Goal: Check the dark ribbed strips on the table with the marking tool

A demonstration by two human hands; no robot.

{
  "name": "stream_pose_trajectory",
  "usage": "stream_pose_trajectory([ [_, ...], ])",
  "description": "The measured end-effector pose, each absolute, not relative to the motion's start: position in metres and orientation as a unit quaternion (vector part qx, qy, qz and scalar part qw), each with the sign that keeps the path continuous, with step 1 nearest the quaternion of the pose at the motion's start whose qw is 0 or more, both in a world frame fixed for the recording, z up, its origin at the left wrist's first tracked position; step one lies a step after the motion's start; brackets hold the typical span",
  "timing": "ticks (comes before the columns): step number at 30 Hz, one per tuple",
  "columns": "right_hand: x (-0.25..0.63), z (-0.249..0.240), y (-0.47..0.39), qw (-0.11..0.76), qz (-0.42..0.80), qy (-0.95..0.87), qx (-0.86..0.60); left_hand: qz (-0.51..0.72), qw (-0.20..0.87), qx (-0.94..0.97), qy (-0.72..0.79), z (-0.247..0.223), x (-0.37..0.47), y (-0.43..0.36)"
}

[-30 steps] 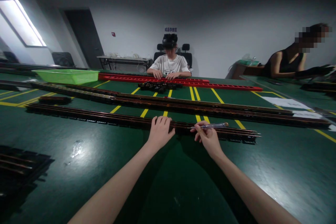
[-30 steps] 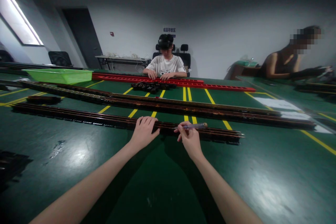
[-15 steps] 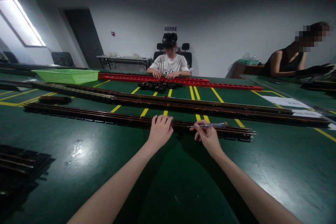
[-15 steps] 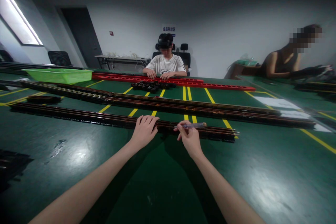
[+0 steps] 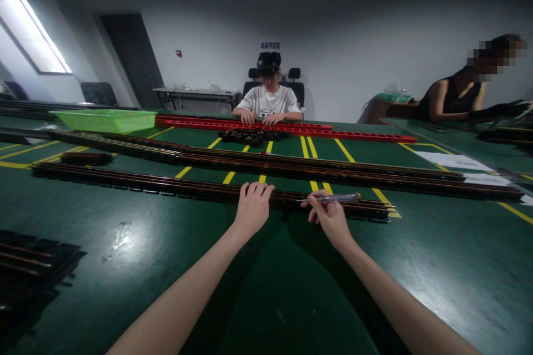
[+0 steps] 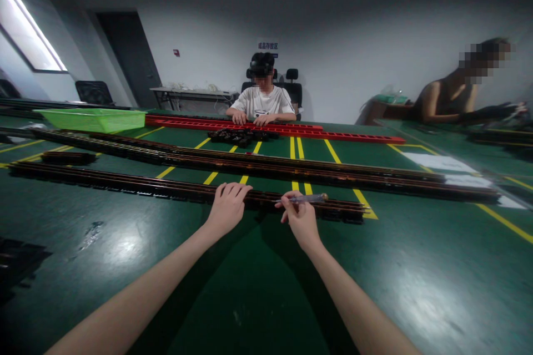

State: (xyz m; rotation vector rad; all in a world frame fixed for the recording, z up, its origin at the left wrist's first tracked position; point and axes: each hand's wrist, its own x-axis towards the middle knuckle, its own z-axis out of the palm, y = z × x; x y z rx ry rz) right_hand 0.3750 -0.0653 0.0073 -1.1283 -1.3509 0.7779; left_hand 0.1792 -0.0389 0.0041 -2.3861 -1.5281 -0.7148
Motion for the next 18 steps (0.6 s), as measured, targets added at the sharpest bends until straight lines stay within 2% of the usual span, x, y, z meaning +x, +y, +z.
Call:
stream_pose_trajectory([
  [18,0.3766,0.0067,-0.0646,0.567,0.336,-0.57,-0.491,-0.235,0.074,-0.819,-0.518,0.0086,0.1781,-0.0398],
])
